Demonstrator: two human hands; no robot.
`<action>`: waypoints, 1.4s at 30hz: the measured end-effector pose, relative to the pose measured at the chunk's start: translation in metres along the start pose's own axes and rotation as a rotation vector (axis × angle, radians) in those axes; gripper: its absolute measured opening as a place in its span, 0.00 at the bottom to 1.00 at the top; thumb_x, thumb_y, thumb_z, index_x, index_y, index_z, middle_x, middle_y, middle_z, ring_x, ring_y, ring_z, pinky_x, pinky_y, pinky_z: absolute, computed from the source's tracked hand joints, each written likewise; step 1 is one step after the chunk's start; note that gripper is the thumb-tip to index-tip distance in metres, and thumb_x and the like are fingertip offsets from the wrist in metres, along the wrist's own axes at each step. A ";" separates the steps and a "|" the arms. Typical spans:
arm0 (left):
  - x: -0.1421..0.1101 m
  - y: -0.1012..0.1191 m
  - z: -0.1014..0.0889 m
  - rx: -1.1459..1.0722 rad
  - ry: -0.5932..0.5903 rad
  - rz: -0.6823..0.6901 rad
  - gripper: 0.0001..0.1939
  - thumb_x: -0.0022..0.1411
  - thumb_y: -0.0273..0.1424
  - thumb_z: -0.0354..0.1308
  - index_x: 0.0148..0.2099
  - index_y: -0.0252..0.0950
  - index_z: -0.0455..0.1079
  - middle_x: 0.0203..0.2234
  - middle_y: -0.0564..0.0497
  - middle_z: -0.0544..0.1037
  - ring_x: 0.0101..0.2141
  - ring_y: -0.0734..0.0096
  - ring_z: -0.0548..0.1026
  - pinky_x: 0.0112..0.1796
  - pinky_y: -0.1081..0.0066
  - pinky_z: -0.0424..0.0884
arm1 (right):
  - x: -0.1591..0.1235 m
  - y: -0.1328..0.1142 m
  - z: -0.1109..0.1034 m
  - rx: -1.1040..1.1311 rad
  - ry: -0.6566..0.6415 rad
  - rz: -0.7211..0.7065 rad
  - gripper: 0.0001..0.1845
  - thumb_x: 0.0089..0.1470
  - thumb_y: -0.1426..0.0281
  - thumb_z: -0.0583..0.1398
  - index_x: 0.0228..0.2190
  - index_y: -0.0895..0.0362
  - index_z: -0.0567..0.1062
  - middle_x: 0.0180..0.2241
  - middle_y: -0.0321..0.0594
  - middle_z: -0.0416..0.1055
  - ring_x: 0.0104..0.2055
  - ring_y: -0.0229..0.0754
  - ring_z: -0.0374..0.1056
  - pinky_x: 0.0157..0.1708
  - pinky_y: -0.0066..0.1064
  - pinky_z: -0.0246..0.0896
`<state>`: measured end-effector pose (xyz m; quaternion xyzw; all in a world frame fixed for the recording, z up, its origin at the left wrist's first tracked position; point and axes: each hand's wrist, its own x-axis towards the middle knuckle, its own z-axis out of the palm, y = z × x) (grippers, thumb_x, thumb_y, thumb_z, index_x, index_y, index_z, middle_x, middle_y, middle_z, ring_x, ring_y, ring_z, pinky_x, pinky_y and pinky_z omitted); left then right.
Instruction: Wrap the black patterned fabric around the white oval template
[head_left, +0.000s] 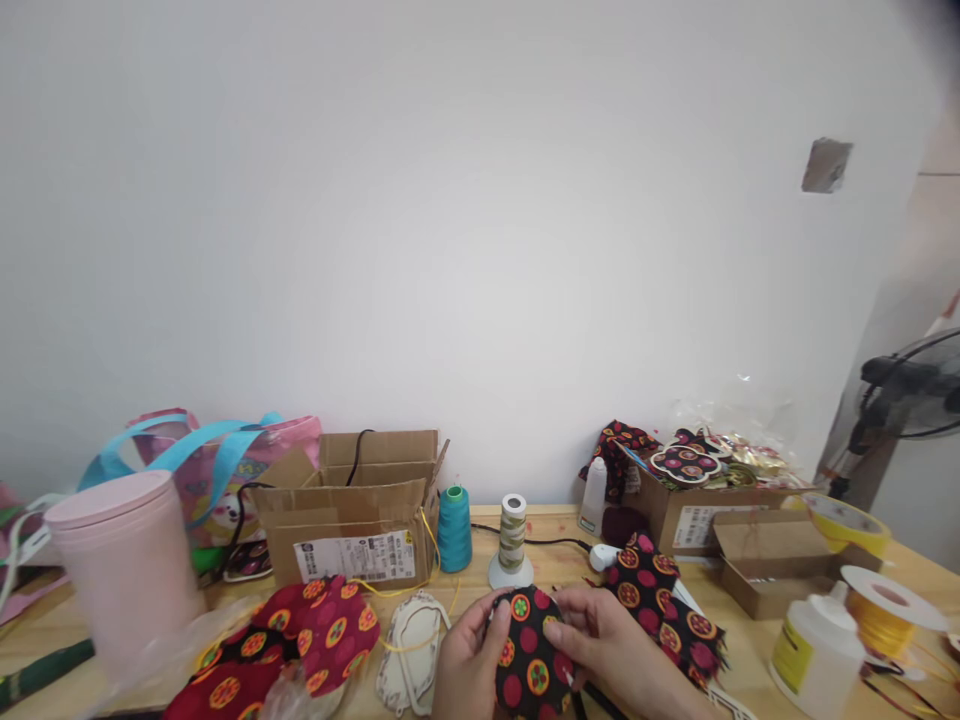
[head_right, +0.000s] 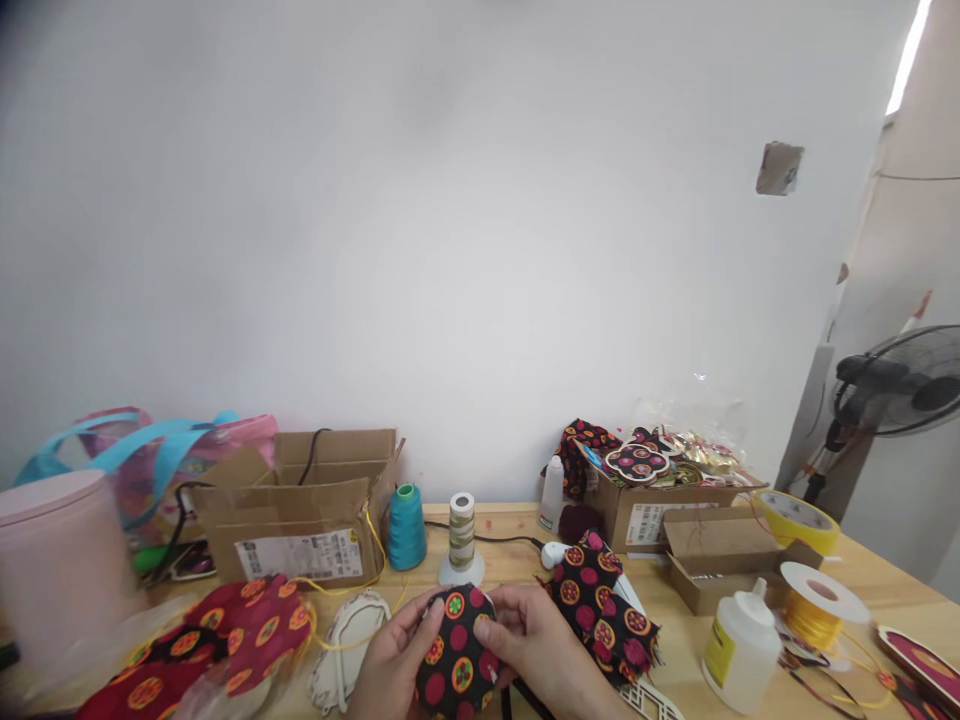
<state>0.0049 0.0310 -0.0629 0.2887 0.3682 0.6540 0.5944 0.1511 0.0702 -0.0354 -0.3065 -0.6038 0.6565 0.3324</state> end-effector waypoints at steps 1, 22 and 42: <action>0.000 0.000 0.000 -0.005 -0.004 -0.006 0.14 0.47 0.36 0.60 0.38 0.37 0.72 0.31 0.47 0.79 0.37 0.64 0.74 0.45 0.63 0.63 | 0.000 0.001 0.000 0.003 -0.009 -0.001 0.20 0.37 0.59 0.63 0.28 0.64 0.73 0.20 0.34 0.69 0.18 0.28 0.62 0.15 0.18 0.58; 0.008 -0.018 -0.001 -0.066 -0.020 0.037 0.27 0.33 0.27 0.68 0.40 0.33 0.66 0.36 0.39 0.77 0.38 0.55 0.73 0.44 0.54 0.63 | 0.002 -0.003 -0.006 0.057 -0.034 -0.041 0.21 0.32 0.71 0.67 0.33 0.61 0.72 0.27 0.38 0.74 0.29 0.39 0.70 0.28 0.28 0.63; -0.003 0.006 0.018 -0.245 0.046 -0.077 0.16 0.41 0.33 0.63 0.36 0.33 0.72 0.26 0.45 0.79 0.35 0.58 0.75 0.38 0.63 0.68 | 0.000 -0.008 -0.005 0.148 -0.086 -0.053 0.22 0.32 0.73 0.67 0.34 0.61 0.71 0.30 0.42 0.75 0.33 0.43 0.71 0.36 0.37 0.63</action>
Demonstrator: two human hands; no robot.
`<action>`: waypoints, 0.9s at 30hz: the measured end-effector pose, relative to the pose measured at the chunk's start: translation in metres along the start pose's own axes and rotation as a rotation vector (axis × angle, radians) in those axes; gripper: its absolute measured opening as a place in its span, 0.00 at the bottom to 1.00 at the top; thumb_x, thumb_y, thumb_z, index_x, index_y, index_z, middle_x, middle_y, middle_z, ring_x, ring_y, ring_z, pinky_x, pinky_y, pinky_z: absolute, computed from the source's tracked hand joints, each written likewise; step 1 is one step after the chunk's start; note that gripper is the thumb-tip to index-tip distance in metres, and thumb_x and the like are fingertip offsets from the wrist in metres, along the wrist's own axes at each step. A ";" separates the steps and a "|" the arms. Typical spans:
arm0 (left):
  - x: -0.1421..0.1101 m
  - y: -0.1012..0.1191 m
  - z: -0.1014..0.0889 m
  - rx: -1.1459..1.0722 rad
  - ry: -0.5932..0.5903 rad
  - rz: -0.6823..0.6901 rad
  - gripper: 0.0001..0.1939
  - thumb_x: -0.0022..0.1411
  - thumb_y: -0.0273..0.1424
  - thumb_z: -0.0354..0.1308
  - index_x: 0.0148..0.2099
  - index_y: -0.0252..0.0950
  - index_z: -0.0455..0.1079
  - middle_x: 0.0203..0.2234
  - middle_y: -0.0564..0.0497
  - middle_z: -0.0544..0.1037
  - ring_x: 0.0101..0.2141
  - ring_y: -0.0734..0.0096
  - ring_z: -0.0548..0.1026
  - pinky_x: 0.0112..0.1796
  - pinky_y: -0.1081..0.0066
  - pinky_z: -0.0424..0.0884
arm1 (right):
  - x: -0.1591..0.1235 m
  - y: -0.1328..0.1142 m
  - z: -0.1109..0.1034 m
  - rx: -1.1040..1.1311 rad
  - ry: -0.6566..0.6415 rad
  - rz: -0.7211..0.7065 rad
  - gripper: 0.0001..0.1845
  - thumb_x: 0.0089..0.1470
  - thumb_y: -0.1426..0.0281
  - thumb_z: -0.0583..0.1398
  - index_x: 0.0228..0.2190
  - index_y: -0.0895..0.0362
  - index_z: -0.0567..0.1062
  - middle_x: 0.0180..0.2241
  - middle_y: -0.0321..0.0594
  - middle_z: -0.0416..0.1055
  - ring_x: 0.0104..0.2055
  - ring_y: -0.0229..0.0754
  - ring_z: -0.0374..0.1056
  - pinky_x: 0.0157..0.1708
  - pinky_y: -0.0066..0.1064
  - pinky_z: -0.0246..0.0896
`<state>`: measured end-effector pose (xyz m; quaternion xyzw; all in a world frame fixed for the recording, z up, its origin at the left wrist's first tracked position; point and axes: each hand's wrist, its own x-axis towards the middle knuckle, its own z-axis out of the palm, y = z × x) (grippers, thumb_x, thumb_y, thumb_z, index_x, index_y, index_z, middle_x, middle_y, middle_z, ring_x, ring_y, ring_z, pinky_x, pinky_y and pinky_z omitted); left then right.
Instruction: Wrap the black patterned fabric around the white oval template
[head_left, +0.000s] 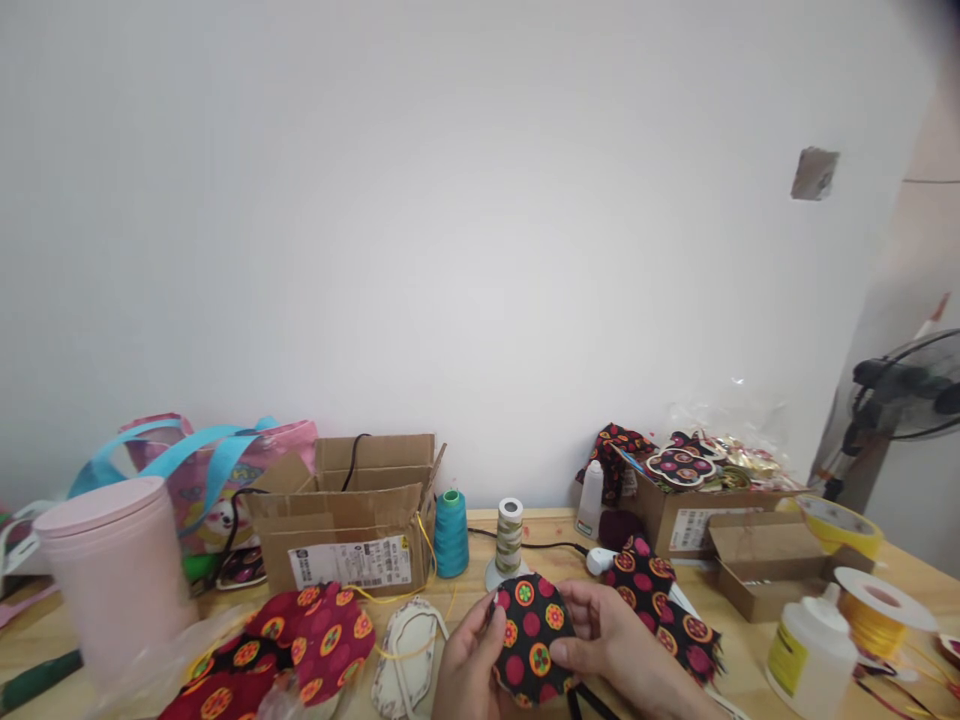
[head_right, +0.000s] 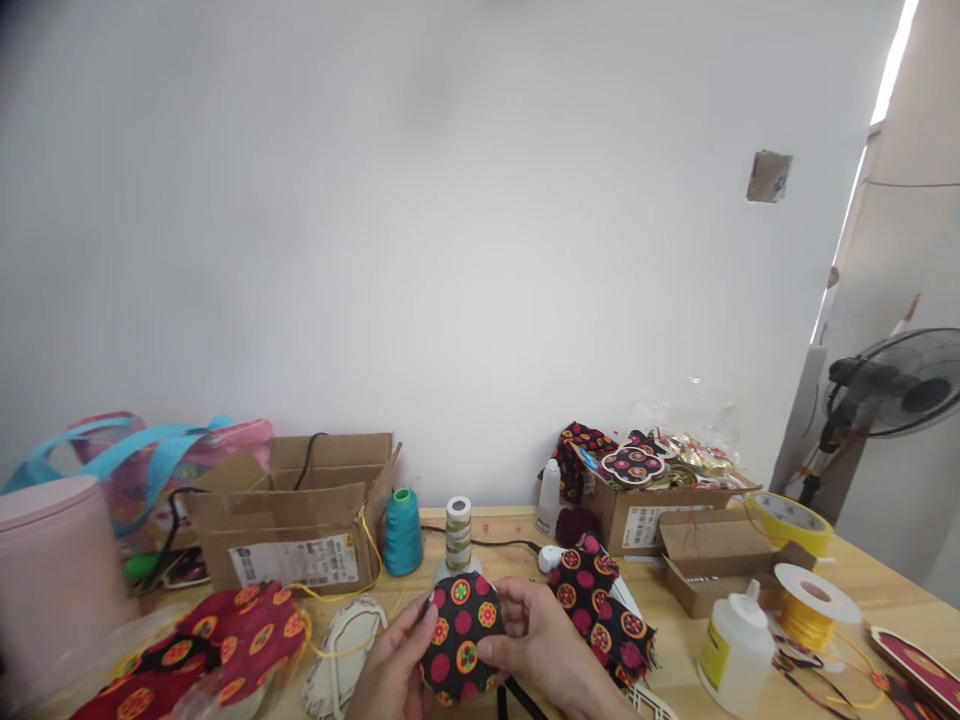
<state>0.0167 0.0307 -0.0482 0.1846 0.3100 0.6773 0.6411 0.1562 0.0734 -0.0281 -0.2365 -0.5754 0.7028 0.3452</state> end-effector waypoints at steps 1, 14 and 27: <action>0.000 0.001 0.000 -0.001 -0.001 -0.013 0.16 0.42 0.33 0.63 0.35 0.33 0.72 0.26 0.46 0.79 0.35 0.59 0.75 0.38 0.64 0.68 | 0.000 0.000 0.000 -0.001 -0.001 0.003 0.22 0.32 0.73 0.67 0.34 0.61 0.71 0.31 0.42 0.75 0.32 0.43 0.71 0.36 0.37 0.63; 0.005 -0.002 -0.010 0.294 0.044 0.094 0.19 0.41 0.42 0.61 0.32 0.32 0.74 0.25 0.44 0.79 0.30 0.59 0.75 0.37 0.63 0.68 | -0.002 0.002 0.003 -0.015 -0.015 0.021 0.22 0.33 0.74 0.67 0.36 0.60 0.73 0.27 0.39 0.74 0.30 0.38 0.70 0.28 0.27 0.64; 0.001 0.003 -0.009 0.223 -0.002 0.010 0.14 0.45 0.38 0.60 0.31 0.33 0.74 0.22 0.47 0.79 0.28 0.62 0.76 0.35 0.64 0.69 | -0.001 0.001 0.004 0.009 0.091 0.041 0.22 0.49 0.56 0.54 0.26 0.64 0.74 0.15 0.34 0.65 0.16 0.29 0.64 0.15 0.19 0.62</action>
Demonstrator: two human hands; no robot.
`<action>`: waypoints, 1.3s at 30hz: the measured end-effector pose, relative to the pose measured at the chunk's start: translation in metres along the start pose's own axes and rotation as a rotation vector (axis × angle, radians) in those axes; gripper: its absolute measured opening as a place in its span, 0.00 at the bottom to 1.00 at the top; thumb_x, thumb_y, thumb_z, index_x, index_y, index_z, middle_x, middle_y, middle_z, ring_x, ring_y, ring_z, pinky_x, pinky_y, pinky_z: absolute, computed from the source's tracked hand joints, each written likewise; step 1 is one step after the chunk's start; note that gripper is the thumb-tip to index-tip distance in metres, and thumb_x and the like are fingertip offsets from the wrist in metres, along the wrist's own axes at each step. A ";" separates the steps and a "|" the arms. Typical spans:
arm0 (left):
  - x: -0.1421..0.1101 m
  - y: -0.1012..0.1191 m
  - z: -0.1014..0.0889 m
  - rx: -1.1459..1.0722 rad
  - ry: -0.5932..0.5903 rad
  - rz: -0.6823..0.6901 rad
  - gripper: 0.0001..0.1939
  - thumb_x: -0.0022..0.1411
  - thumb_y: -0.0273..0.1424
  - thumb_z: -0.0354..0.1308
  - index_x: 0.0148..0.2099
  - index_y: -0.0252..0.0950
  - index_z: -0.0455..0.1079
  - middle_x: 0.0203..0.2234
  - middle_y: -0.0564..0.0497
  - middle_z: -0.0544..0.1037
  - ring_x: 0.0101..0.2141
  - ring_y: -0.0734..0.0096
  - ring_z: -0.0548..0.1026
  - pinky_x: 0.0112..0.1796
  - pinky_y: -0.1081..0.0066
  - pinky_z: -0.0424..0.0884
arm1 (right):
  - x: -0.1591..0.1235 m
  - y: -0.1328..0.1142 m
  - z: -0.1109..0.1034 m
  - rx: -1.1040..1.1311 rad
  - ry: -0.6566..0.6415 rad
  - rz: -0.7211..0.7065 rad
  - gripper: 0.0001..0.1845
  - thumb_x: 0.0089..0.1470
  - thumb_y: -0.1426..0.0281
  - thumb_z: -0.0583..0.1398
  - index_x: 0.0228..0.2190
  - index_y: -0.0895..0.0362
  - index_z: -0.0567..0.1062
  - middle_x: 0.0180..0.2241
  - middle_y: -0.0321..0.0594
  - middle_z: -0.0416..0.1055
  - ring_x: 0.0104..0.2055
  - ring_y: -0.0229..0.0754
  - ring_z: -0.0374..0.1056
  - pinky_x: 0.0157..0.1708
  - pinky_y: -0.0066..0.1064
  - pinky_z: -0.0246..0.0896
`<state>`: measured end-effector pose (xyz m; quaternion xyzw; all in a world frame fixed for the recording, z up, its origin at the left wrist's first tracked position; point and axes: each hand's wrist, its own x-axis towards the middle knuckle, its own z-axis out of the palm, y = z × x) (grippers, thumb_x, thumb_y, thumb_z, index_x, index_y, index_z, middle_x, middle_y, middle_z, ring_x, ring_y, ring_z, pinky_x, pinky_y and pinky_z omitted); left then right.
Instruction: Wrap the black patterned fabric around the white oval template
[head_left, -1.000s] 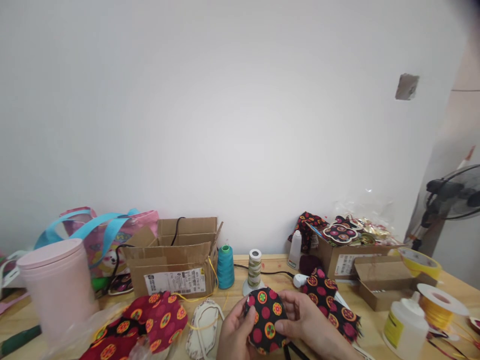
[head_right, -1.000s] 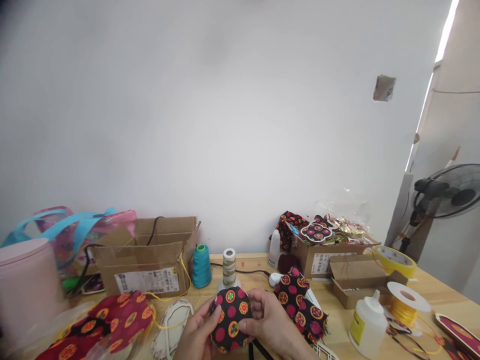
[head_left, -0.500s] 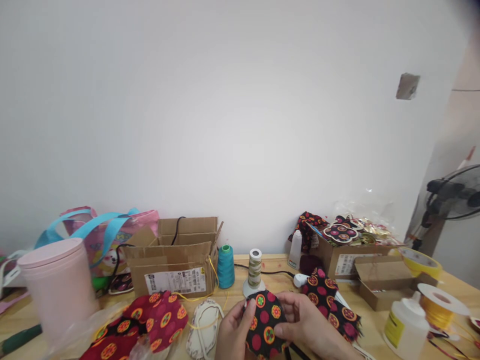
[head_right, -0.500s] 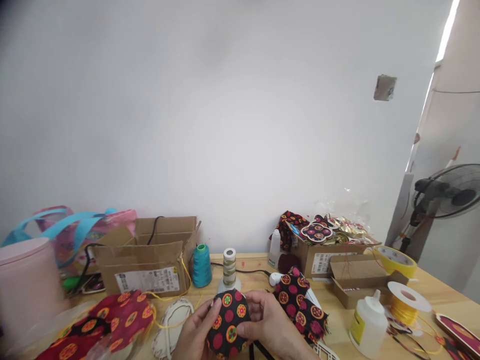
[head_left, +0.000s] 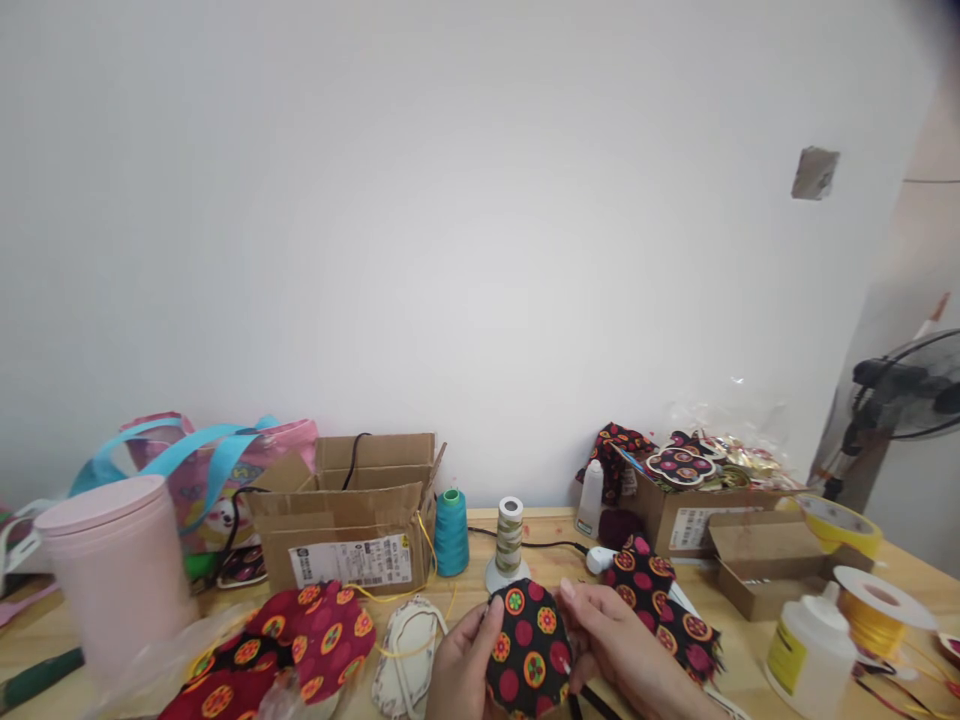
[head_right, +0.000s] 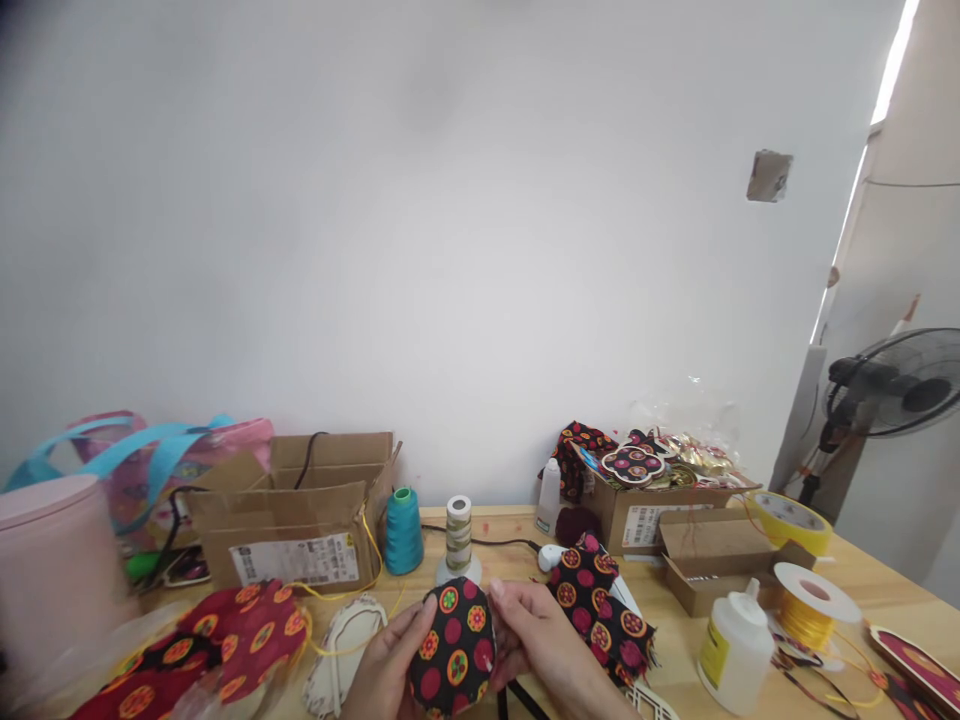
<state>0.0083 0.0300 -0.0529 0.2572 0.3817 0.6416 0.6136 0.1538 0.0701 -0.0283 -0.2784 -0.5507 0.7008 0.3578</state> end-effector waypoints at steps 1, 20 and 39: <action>0.000 0.000 0.000 0.015 0.003 -0.003 0.14 0.45 0.38 0.60 0.32 0.33 0.74 0.22 0.47 0.79 0.27 0.62 0.76 0.35 0.64 0.69 | 0.000 -0.001 0.000 -0.010 0.007 0.001 0.20 0.47 0.57 0.56 0.26 0.64 0.74 0.16 0.34 0.66 0.16 0.29 0.64 0.15 0.19 0.62; -0.016 0.017 0.025 -0.010 0.067 -0.282 0.17 0.53 0.40 0.53 0.40 0.32 0.65 0.25 0.47 0.79 0.26 0.66 0.77 0.20 0.75 0.70 | 0.005 0.000 -0.009 0.009 0.175 0.031 0.17 0.37 0.62 0.64 0.27 0.63 0.75 0.19 0.37 0.71 0.16 0.30 0.64 0.14 0.20 0.59; -0.008 0.003 0.012 -0.013 0.008 -0.199 0.22 0.44 0.30 0.63 0.42 0.30 0.62 0.24 0.47 0.79 0.20 0.71 0.75 0.18 0.77 0.69 | 0.007 -0.001 -0.010 0.079 0.213 -0.018 0.16 0.44 0.59 0.59 0.26 0.61 0.72 0.13 0.31 0.67 0.13 0.26 0.62 0.12 0.14 0.55</action>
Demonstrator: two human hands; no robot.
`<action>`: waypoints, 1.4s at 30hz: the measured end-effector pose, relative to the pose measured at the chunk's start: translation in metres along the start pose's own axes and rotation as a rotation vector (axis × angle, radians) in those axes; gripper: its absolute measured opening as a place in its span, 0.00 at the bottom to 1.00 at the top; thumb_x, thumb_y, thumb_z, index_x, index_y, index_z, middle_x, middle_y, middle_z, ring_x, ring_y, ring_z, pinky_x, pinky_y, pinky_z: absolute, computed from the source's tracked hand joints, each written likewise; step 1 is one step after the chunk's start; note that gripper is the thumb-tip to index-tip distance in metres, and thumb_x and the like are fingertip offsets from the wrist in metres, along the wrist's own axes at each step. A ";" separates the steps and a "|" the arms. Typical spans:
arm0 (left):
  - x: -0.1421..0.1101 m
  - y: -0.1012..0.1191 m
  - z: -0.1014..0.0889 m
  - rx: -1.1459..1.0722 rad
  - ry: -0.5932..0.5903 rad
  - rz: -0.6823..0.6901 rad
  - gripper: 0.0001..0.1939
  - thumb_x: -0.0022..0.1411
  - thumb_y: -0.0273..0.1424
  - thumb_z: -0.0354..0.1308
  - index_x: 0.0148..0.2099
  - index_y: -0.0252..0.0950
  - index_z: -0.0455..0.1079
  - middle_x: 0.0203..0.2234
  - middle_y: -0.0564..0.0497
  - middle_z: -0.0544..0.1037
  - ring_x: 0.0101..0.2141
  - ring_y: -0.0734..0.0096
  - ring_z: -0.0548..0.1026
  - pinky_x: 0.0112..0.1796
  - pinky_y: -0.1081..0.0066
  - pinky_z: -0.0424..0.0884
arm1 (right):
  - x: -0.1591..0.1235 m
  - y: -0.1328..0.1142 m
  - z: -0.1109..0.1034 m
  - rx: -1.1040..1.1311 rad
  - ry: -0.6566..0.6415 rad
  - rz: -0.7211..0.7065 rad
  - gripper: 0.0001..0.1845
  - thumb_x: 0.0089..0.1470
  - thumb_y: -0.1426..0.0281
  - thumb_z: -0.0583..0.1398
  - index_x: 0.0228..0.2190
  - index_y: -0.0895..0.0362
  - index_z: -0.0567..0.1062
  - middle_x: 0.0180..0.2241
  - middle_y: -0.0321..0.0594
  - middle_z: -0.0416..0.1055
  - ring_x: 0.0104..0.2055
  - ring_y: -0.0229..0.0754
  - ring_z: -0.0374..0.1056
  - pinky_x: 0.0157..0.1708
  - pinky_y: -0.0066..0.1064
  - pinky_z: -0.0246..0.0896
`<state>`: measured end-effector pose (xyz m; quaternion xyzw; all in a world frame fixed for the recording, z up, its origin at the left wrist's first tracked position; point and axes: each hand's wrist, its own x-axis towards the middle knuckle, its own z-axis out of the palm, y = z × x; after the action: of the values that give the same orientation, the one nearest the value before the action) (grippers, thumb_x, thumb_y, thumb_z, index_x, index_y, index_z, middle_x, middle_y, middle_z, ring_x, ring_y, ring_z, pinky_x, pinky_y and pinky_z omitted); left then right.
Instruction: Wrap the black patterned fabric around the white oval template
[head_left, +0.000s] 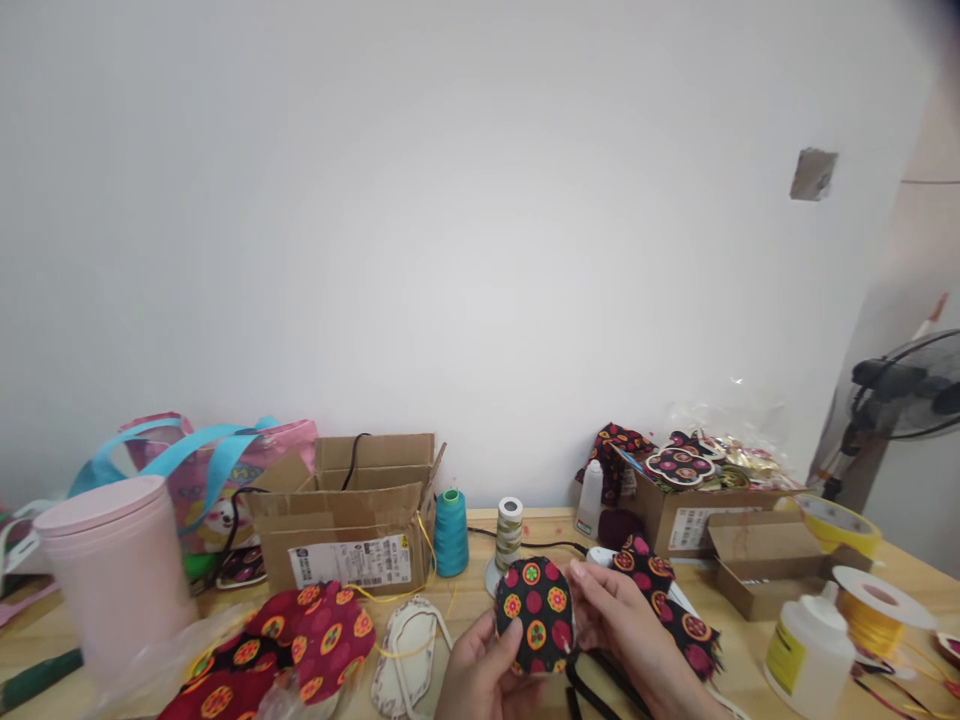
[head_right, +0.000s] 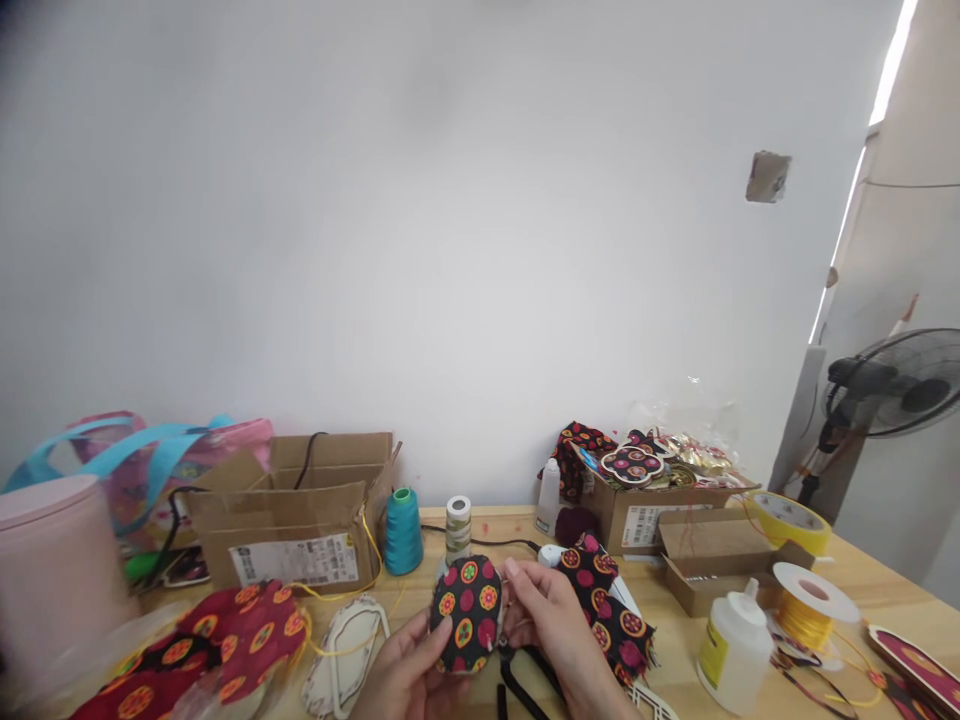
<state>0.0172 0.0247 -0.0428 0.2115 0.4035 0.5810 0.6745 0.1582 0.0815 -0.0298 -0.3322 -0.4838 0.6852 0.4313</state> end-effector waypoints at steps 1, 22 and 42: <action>-0.001 0.001 0.001 -0.017 -0.002 -0.013 0.20 0.47 0.28 0.61 0.43 0.30 0.61 0.24 0.47 0.79 0.20 0.72 0.74 0.19 0.77 0.69 | 0.000 0.000 0.000 0.002 0.006 -0.001 0.17 0.45 0.58 0.59 0.26 0.61 0.72 0.13 0.31 0.67 0.13 0.26 0.61 0.12 0.14 0.54; -0.008 0.004 0.006 0.005 -0.048 -0.015 0.26 0.45 0.27 0.62 0.46 0.30 0.57 0.24 0.46 0.79 0.23 0.67 0.76 0.21 0.76 0.71 | -0.003 -0.005 0.003 -0.274 0.077 -0.142 0.17 0.39 0.57 0.61 0.24 0.59 0.71 0.19 0.33 0.69 0.21 0.34 0.64 0.20 0.24 0.58; -0.002 -0.003 0.004 0.102 -0.117 -0.070 0.28 0.46 0.41 0.59 0.46 0.31 0.58 0.27 0.46 0.78 0.24 0.65 0.76 0.19 0.77 0.69 | -0.012 -0.012 0.001 -0.987 0.216 -0.410 0.16 0.52 0.62 0.51 0.26 0.55 0.75 0.26 0.38 0.74 0.29 0.43 0.67 0.29 0.29 0.58</action>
<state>0.0221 0.0228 -0.0421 0.2647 0.3997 0.5225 0.7051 0.1658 0.0718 -0.0173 -0.4625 -0.7558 0.2407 0.3962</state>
